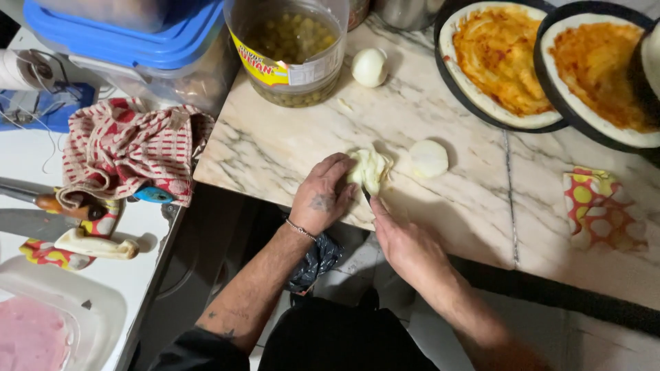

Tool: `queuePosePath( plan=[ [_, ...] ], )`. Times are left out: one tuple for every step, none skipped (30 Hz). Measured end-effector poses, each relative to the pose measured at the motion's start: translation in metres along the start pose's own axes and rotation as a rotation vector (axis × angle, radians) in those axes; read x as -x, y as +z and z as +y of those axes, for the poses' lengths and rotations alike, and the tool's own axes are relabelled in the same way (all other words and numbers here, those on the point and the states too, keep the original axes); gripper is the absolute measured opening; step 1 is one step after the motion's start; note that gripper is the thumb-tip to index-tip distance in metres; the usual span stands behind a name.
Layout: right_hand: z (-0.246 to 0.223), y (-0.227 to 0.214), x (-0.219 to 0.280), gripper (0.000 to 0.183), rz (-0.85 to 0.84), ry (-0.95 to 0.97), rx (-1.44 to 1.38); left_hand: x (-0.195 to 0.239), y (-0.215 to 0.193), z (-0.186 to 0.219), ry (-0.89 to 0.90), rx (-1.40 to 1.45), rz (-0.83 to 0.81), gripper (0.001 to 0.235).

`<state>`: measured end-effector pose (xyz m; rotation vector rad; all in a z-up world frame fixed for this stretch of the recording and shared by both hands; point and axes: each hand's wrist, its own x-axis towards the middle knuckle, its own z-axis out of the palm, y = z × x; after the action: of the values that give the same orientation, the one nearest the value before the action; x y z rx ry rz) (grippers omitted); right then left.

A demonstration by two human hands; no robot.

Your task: Slicing an onion on a kitchen prep counter.

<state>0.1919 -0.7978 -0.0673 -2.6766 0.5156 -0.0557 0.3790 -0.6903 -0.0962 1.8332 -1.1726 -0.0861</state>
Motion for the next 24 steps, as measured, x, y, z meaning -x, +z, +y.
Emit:
queuePosePath(
  plan=[
    [0.0, 0.002, -0.003, 0.048, 0.033, -0.01, 0.009, -0.004, 0.001, -0.001, 0.011, 0.001, 0.003, 0.042],
    [-0.002, 0.004, 0.005, 0.048, 0.039, -0.01, 0.008, -0.005, 0.0, 0.0, 0.016, -0.001, 0.002, 0.042],
    [-0.004, 0.007, 0.012, 0.052, 0.025, 0.034, 0.02, -0.005, -0.002, 0.0, 0.02, -0.004, 0.004, 0.042],
    [-0.004, 0.009, 0.022, 0.055, 0.002, 0.075, 0.036, -0.004, -0.001, 0.001, 0.016, -0.004, 0.01, 0.042],
    [0.0, 0.009, 0.025, 0.055, -0.001, 0.073, 0.039, -0.004, -0.002, 0.002, 0.013, -0.002, 0.013, 0.042],
    [0.004, 0.008, 0.03, 0.055, 0.055, 0.059, -0.019, -0.004, -0.002, 0.004, 0.002, 0.003, 0.012, 0.042],
    [0.009, 0.006, 0.036, 0.055, 0.112, 0.046, -0.077, -0.003, -0.002, 0.006, -0.009, 0.008, 0.012, 0.041],
    [0.007, 0.004, 0.035, 0.055, 0.112, 0.05, -0.077, -0.001, -0.002, 0.006, -0.008, 0.011, 0.008, 0.041],
    [0.006, 0.002, 0.034, 0.052, 0.178, 0.029, -0.127, 0.0, -0.002, 0.006, -0.006, 0.008, 0.012, 0.041],
    [0.006, -0.001, 0.031, 0.048, 0.251, 0.007, -0.178, -0.001, -0.002, 0.005, 0.002, 0.002, 0.016, 0.041],
    [0.005, -0.003, 0.027, 0.048, 0.259, 0.009, -0.178, -0.003, -0.002, 0.006, 0.01, 0.001, 0.013, 0.041],
    [0.003, -0.005, 0.024, 0.048, 0.239, 0.022, -0.15, -0.003, -0.002, 0.007, 0.014, -0.007, 0.014, 0.041],
    [0.002, -0.006, 0.02, 0.047, 0.22, 0.035, -0.122, -0.002, -0.003, 0.007, 0.018, -0.015, 0.015, 0.042],
    [0.0, -0.007, 0.018, 0.047, 0.22, 0.035, -0.124, -0.003, -0.003, 0.007, 0.018, -0.017, 0.014, 0.042],
    [-0.002, -0.009, 0.016, 0.048, 0.177, 0.059, -0.114, -0.003, -0.004, 0.007, 0.017, -0.014, 0.01, 0.042],
    [-0.005, -0.01, 0.014, 0.048, 0.131, 0.081, -0.103, -0.003, -0.005, 0.008, 0.012, -0.012, 0.007, 0.042],
    [-0.004, -0.007, 0.015, 0.048, 0.127, 0.078, -0.105, -0.002, -0.006, 0.009, 0.007, -0.014, 0.009, 0.042],
    [-0.003, -0.004, 0.014, 0.049, 0.123, 0.082, -0.103, -0.003, -0.007, 0.01, 0.006, -0.015, 0.003, 0.044],
    [-0.002, -0.001, 0.014, 0.049, 0.12, 0.087, -0.101, -0.004, -0.007, 0.012, 0.005, -0.016, -0.003, 0.045],
    [0.002, 0.002, 0.013, 0.049, 0.119, 0.085, -0.099, -0.007, -0.007, 0.012, 0.004, -0.015, 0.0, 0.045],
    [0.005, 0.005, 0.012, 0.047, 0.187, 0.036, -0.085, -0.011, -0.006, 0.013, 0.031, -0.041, -0.013, 0.047],
    [0.009, 0.009, 0.013, 0.045, 0.255, -0.011, -0.073, -0.013, -0.005, 0.013, 0.056, -0.068, -0.029, 0.049],
    [0.012, 0.011, 0.012, 0.045, 0.252, -0.012, -0.073, -0.017, 0.0, 0.007, 0.054, -0.068, -0.028, 0.049],
    [0.016, 0.014, 0.012, 0.044, 0.274, -0.001, -0.085, -0.019, 0.005, 0.002, 0.081, -0.156, -0.059, 0.047]
  ],
)
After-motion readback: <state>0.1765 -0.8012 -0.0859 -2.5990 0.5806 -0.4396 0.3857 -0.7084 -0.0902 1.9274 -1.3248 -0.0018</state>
